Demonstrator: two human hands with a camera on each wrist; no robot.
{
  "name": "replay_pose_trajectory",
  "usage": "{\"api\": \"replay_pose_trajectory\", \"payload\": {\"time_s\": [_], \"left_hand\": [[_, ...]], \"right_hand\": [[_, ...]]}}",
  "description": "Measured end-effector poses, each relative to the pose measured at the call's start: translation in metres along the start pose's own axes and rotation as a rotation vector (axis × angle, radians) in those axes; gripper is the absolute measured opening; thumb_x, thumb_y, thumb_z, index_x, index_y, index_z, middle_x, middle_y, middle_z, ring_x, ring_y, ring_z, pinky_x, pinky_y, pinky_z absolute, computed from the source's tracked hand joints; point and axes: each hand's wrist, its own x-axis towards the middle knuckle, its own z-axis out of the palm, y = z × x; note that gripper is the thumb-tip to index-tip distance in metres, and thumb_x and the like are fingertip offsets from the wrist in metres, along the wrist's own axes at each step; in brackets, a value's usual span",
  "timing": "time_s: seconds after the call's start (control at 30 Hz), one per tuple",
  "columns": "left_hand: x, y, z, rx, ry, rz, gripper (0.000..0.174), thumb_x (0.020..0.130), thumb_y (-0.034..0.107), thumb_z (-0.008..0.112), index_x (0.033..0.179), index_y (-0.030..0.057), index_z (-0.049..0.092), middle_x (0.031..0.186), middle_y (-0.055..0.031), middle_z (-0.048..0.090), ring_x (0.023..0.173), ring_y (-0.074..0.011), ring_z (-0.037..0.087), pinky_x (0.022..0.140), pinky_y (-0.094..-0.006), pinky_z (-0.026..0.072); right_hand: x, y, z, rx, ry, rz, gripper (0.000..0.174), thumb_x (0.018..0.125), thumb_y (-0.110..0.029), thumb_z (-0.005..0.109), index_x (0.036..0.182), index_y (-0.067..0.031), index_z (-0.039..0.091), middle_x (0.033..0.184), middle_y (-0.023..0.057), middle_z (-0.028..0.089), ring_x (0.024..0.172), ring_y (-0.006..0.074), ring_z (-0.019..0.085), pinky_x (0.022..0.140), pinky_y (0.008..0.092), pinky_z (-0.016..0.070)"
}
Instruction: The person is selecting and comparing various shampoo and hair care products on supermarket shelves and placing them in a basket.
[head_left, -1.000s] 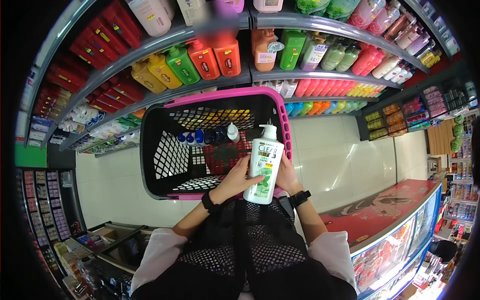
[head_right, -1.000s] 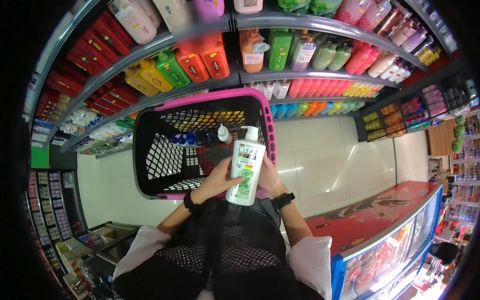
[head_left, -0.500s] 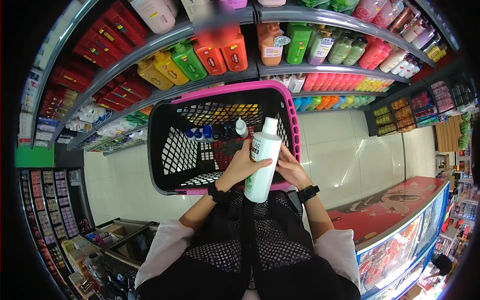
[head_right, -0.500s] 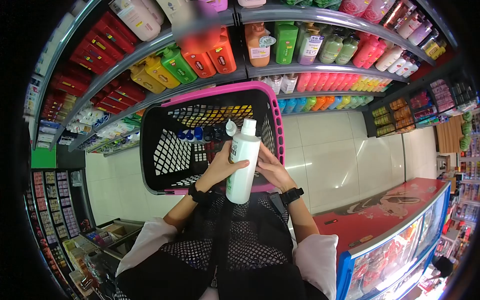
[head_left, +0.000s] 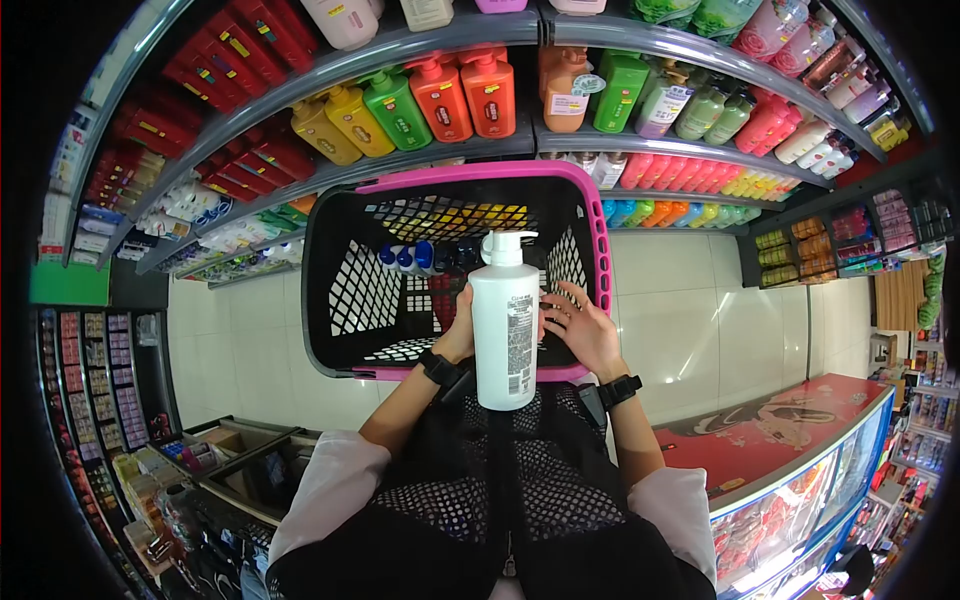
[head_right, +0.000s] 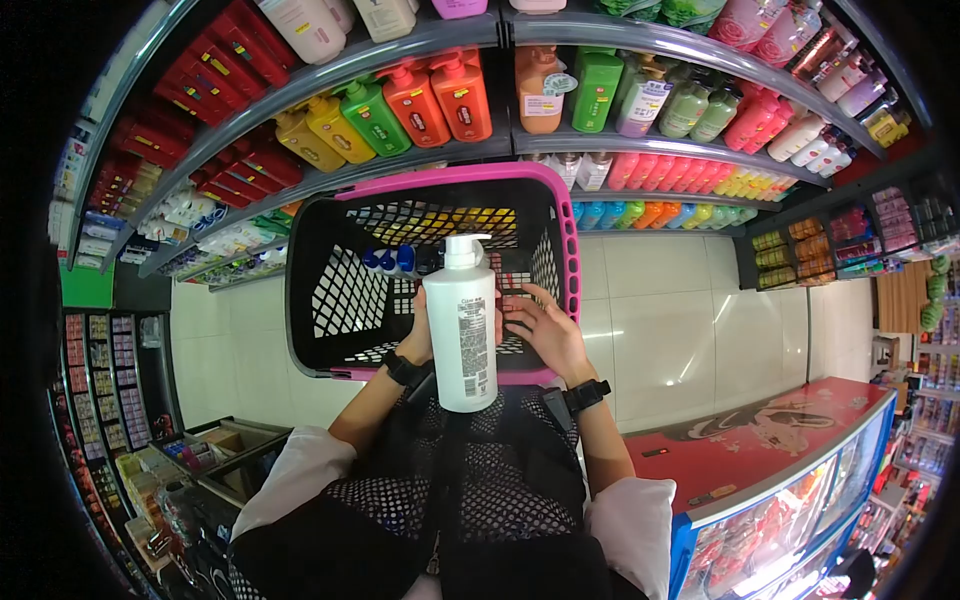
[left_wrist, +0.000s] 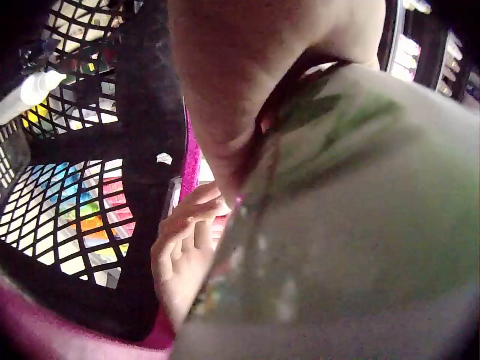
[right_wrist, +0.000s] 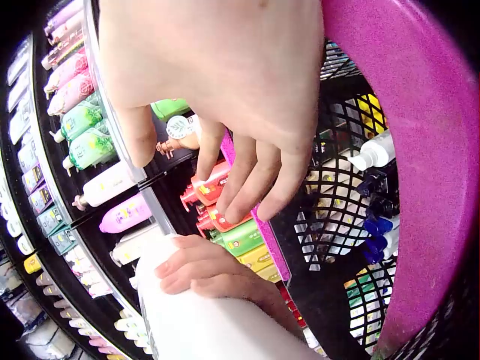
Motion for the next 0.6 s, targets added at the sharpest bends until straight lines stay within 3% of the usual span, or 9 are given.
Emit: {"api": "replay_pose_trajectory", "payload": {"time_s": [0.07,0.17,0.3,0.6], "left_hand": [[0.003,0.016,0.023,-0.142,-0.349,-0.034,0.106,0.072,0.083,0.019,0.130,-0.0043,0.036,0.106,-0.0229,0.056,0.089,-0.0310,0.060,0.079,-0.0423,0.0494],[0.001,0.017,0.028,-0.276,-0.257,-0.131,0.114,0.067,0.087,0.017,0.128,-0.0070,0.037,0.095,-0.0229,0.058,0.077,-0.0320,0.061,0.073,-0.0427,0.0506],[0.002,0.015,0.026,-0.438,-0.385,-0.197,0.117,0.063,0.090,0.019,0.124,-0.0080,0.040,0.085,-0.0229,0.057,0.071,-0.0309,0.060,0.067,-0.0402,0.0502],[-0.002,0.015,0.030,-0.347,-0.352,-0.240,0.109,0.066,0.088,0.017,0.127,0.0005,0.042,0.083,-0.0260,0.056,0.069,-0.0348,0.058,0.062,-0.0404,0.0479]], "right_hand": [[-0.001,-0.003,0.000,-0.007,0.009,0.000,0.057,0.085,-0.037,0.052,0.131,-0.0077,0.035,0.122,0.0159,0.048,0.109,0.0257,0.048,0.097,0.0403,0.0343],[-0.003,-0.004,0.003,-0.003,0.028,-0.006,0.054,0.087,-0.037,0.051,0.130,-0.0078,0.036,0.121,0.0161,0.049,0.108,0.0254,0.048,0.096,0.0396,0.0345],[-0.004,-0.006,0.003,-0.020,0.030,-0.020,0.054,0.087,-0.037,0.050,0.130,-0.0075,0.036,0.120,0.0161,0.049,0.108,0.0250,0.048,0.097,0.0387,0.0350],[-0.004,-0.005,0.002,-0.030,0.050,-0.019,0.054,0.087,-0.038,0.050,0.129,-0.0084,0.037,0.120,0.0145,0.049,0.108,0.0241,0.048,0.097,0.0383,0.0353]]}}
